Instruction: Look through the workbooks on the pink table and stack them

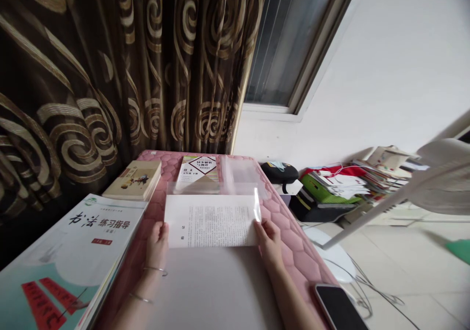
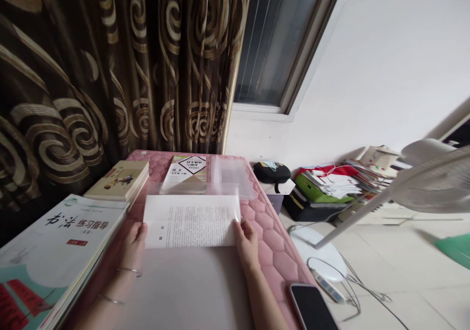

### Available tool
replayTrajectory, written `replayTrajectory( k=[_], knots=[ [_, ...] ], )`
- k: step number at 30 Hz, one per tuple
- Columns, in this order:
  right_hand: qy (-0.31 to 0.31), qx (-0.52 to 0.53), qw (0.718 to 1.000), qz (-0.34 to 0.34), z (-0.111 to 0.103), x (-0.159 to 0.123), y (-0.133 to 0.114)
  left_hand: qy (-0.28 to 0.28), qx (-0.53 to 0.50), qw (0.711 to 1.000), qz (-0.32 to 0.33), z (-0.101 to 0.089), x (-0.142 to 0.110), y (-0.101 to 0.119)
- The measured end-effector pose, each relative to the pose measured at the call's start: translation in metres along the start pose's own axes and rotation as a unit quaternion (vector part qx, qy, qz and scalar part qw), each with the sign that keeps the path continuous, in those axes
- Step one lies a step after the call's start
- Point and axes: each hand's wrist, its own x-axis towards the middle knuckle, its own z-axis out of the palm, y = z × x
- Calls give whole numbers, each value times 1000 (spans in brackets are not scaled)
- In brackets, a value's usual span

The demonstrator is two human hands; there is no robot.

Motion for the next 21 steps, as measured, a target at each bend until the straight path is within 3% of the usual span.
replayTrajectory(
  k=[12, 18, 21],
  knots=[
    [0, -36, 999, 2, 2, 1, -3, 8, -51, 998, -22, 2, 4, -12],
    [0, -53, 999, -12, 0, 2, -2, -8, -44, 999, -18, -1, 1, -2],
    [-16, -10, 1000, 7, 0, 1, -1, -1, -41, 999, -18, -2, 0, 3]
  ],
)
